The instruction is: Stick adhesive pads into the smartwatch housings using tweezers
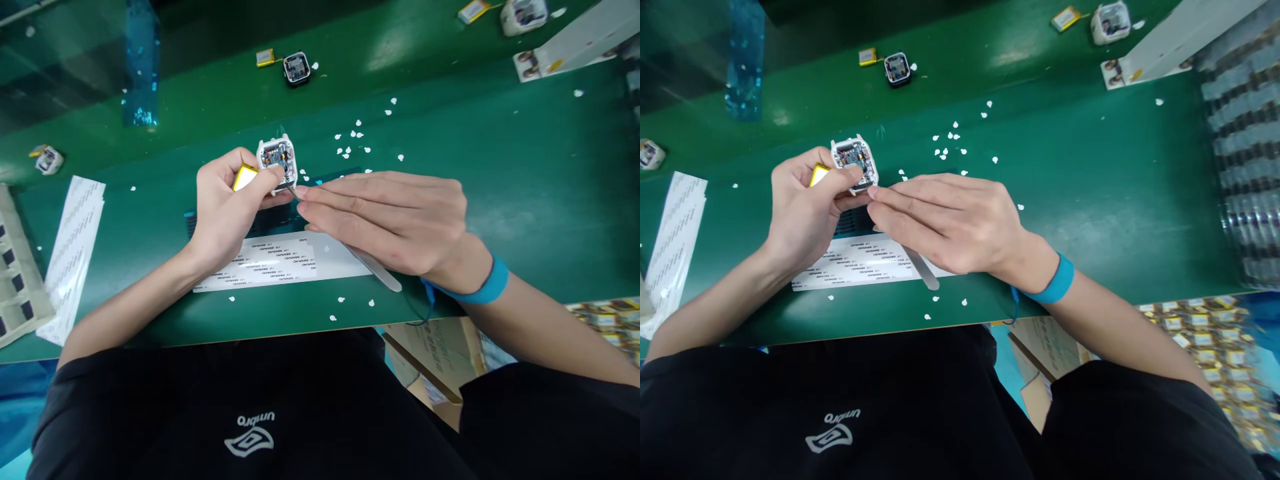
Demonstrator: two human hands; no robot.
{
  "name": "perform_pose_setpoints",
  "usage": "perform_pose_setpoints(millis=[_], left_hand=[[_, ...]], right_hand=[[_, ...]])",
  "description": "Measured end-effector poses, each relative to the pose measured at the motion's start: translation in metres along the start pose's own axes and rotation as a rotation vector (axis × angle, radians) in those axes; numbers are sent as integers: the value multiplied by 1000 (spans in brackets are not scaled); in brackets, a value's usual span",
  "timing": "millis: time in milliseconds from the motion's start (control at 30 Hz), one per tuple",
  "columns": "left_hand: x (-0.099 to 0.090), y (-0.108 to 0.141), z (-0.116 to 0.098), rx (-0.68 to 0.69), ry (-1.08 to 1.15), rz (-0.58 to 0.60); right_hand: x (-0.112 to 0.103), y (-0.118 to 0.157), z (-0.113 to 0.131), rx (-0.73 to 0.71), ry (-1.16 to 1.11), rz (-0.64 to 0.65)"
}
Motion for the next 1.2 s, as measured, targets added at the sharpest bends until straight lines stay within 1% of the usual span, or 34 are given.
perform_pose_setpoints(millis=[67, 167, 200, 300, 333, 433, 533, 767, 900, 967, 1067, 1133, 1200], left_hand=[[-1, 1, 1, 7, 8, -8], [-1, 1, 2, 21, 12, -1], [0, 1, 3, 22, 12, 5], [0, 0, 3, 14, -9, 14], [0, 0, 2, 11, -24, 10], [1, 3, -2, 1, -70, -3], [2, 6, -5, 1, -63, 11], [-1, 4, -4, -40, -91, 21], [1, 2, -4, -72, -61, 43], [3, 2, -5, -79, -39, 58], [5, 3, -6, -77, -25, 76], [5, 4, -6, -81, -46, 83], [4, 5, -5, -92, -79, 81]], right_hand=[[0, 1, 4, -23, 32, -28], [1, 1, 4, 4, 20, -42], [2, 1, 3, 28, -3, -36], [4, 3, -2, 103, -83, 49], [4, 3, -3, 117, -87, 58], [-3, 4, -3, 93, -31, 5], [-4, 3, -3, 64, -35, -21], [-4, 2, -9, 133, -108, -51], [-9, -3, -12, 152, -151, -138], [-9, -5, -16, 191, -183, -144], [-7, -5, -22, 265, -226, -116], [-7, -4, -23, 299, -271, -118], [-4, -2, -27, 377, -329, -100]])
Point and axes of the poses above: each hand's wrist, its own y-axis away from the middle knuckle, its own x-axis out of the palm, z = x × y, the point moved 8 cm from there along -y, towards the middle knuckle, and after that the axes turned 7 degrees about z, right-handed, at the moved point
